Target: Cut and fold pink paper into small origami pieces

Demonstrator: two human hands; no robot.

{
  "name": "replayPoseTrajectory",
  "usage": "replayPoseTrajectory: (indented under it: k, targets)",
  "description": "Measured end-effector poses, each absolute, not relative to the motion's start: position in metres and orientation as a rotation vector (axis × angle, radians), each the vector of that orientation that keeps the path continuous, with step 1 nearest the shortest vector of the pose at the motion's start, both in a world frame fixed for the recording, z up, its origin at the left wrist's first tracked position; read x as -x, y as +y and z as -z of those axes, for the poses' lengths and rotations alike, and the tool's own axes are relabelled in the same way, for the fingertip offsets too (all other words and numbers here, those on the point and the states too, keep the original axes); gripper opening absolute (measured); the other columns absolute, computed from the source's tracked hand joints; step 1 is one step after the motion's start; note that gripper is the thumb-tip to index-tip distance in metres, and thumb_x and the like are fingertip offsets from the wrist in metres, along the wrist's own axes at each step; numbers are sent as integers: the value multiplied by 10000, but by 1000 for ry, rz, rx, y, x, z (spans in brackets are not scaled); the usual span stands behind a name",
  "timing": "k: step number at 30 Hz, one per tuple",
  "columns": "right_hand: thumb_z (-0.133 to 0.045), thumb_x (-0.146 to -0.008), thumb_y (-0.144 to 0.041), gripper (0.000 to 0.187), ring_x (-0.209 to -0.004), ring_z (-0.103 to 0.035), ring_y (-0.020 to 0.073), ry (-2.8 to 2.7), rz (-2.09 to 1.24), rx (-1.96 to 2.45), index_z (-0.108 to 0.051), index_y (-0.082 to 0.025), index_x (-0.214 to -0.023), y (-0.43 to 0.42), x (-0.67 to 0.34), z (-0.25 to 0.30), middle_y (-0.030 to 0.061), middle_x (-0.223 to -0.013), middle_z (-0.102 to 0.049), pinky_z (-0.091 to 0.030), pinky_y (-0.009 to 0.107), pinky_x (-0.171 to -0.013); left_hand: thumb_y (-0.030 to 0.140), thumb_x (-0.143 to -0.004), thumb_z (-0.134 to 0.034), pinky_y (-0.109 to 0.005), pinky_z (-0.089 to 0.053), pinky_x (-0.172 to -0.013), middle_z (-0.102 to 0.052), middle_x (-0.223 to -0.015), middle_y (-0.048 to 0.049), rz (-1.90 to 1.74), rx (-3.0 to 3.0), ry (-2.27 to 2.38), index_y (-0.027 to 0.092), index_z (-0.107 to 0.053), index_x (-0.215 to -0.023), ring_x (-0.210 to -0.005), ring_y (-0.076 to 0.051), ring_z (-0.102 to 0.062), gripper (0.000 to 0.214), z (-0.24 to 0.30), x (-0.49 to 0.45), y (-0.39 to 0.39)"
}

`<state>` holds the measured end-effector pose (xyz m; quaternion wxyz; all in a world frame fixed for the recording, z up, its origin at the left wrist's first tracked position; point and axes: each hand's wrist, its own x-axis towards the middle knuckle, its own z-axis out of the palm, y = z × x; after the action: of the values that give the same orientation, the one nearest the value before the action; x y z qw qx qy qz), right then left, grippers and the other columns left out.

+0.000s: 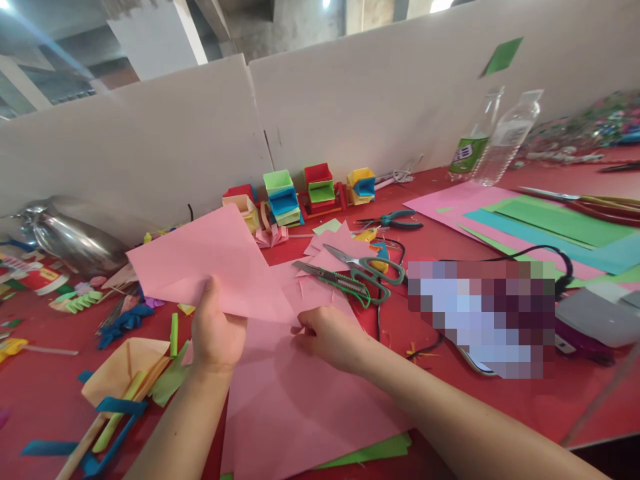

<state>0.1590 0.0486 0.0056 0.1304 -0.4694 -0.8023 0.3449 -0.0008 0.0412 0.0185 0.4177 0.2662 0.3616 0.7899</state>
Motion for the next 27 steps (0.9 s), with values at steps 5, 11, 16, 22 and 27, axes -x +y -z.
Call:
replayPoseTrajectory:
  k: [5, 11, 16, 22, 27]
  targets:
    - [-603, -710, -321, 213, -626, -583, 126, -2138, -1319, 1193, -485, -182, -600, 51, -161, 1, 11, -663, -634, -373, 196, -490, 321, -842, -517, -376, -383, -1013, -628, -1152, -33, -1998, -647, 909, 239, -608, -1083, -1198, -216, -475, 270, -22, 4, 42]
    - [-558, -753, -342, 234, -526, -519, 106, -2157, -1317, 1210, -496, -175, -601, 53, -162, 2, 8, -636, -602, -358, 220, -473, 292, -851, -513, -367, -362, -1030, -614, -1181, -29, -1971, -611, 893, 232, -596, -1114, -1225, -215, -446, 283, -24, 1, 40]
    - [-625, -731, -384, 278, -708, -555, 131, -1950, -1240, 1073, -589, -168, -903, 55, -164, -10, 30, -829, -609, -416, 240, -607, 367, -846, -518, -378, -390, -1004, -588, -1221, -53, -1859, -723, 873, 231, -568, -1163, -1203, -235, -469, 348, -12, -4, 38]
    - [-580, -783, -379, 217, -636, -522, 109, -1654, -1200, 911, -572, -163, -763, 56, -166, -13, -6, -715, -577, -415, 237, -604, 366, -826, -560, -404, -414, -970, -616, -1171, -77, -1658, -946, 801, 231, -566, -1167, -1140, -254, -527, 367, -2, -14, 31]
    - [-572, -791, -342, 187, -633, -500, 100, -1639, -1207, 872, -568, -162, -740, 58, -168, -13, -19, -700, -557, -406, 232, -611, 377, -763, -644, -405, -438, -938, -671, -1041, -60, -1877, -1034, 725, 225, -626, -1066, -1073, -250, -570, 340, -12, -5, 31]
